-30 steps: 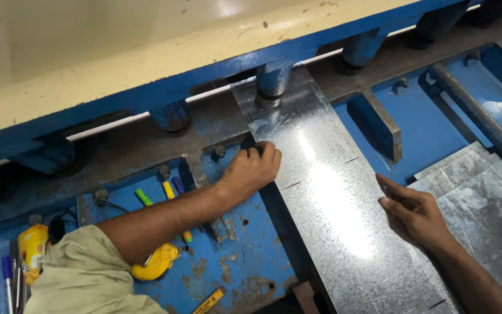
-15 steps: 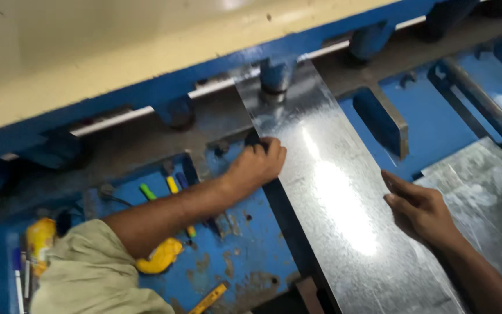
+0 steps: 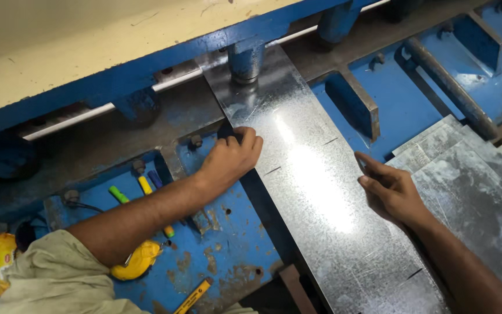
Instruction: The person positions a rectangular metal sheet under a guillotine-style shear and cuts it into smaller pieces. They repeatedly align the sheet, operate the machine to sever sections, and remove the cut pieces to a nearby stack.
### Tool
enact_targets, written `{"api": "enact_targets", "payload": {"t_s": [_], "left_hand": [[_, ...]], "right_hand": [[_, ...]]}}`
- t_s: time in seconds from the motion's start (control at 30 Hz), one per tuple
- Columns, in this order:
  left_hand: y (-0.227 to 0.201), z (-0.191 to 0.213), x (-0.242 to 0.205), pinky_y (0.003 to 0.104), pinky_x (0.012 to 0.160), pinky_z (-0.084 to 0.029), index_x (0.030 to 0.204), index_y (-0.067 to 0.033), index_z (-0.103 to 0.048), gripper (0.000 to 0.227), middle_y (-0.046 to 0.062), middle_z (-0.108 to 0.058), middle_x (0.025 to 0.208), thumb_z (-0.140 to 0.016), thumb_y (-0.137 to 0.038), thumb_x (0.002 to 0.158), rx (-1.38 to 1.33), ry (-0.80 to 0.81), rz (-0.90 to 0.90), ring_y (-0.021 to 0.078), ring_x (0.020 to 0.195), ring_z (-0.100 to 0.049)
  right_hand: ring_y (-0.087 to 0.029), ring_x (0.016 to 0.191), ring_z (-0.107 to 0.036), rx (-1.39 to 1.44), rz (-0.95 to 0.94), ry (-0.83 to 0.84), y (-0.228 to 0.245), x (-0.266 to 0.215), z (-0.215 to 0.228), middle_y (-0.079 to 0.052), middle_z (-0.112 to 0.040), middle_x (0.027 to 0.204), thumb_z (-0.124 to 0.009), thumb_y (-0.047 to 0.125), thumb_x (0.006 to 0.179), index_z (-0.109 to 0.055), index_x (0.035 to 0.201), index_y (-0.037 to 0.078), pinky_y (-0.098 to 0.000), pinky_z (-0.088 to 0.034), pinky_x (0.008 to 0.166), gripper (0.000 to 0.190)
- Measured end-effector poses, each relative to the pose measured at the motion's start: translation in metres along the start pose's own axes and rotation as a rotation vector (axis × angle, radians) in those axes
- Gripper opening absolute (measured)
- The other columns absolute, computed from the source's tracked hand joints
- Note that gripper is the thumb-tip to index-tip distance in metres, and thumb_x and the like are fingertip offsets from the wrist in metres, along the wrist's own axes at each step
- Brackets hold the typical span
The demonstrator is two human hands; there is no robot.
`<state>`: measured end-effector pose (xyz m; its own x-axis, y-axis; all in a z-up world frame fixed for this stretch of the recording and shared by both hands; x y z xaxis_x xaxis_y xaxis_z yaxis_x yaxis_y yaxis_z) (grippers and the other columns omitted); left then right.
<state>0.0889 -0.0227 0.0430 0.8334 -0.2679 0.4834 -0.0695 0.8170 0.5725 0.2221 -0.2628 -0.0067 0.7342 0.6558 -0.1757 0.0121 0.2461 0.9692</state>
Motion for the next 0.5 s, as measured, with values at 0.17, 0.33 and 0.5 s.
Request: {"api": "enact_targets", "payload": {"t_s": [0.17, 0.33, 0.5], "left_hand": [[0.007, 0.003, 0.000, 0.025, 0.045, -0.047, 0.091, -0.0093, -0.060, 0.015, 0.009, -0.062, 0.094, -0.070, -0.017, 0.083, -0.029, 0.031, 0.070, 0.0107, 0.056, -0.058], [0.005, 0.007, 0.003, 0.023, 0.043, -0.046, 0.103, -0.0092, -0.061, 0.025, 0.005, -0.060, 0.100, -0.073, -0.015, 0.082, 0.026, 0.012, 0.029, 0.0089, 0.060, -0.055], [0.009, 0.017, 0.002, 0.025, 0.047, -0.049, 0.106, -0.0089, -0.061, 0.028, 0.007, -0.060, 0.103, -0.073, -0.018, 0.083, -0.041, -0.037, 0.041, 0.0157, 0.074, -0.061]], "right_hand": [[-0.006, 0.044, -0.045, 0.017, 0.088, 0.001, 0.010, -0.002, -0.002, -0.004, -0.052, 0.071, -0.057, 0.002, 0.094, -0.031, 0.162, 0.007, -0.0260, -0.039, 0.033, 0.073], [-0.010, 0.048, -0.049, -0.143, -0.071, -0.097, 0.016, 0.042, -0.009, -0.009, -0.058, 0.082, -0.056, 0.001, 0.094, -0.035, 0.160, 0.014, -0.0276, -0.041, 0.036, 0.070], [-0.024, 0.090, -0.060, -0.527, 0.221, -0.095, 0.068, 0.155, -0.034, -0.020, -0.067, 0.112, -0.057, 0.023, 0.106, -0.023, 0.165, 0.010, -0.0376, -0.049, 0.079, 0.069]]}}
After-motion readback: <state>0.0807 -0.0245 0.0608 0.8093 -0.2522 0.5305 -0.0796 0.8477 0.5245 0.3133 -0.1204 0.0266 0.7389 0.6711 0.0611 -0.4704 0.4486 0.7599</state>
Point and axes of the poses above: each hand's wrist, its own x-axis towards the middle knuckle, its own z-axis out of the back of the hand, y = z × x, the point moved 10 cm from there along x, towards the middle knuckle
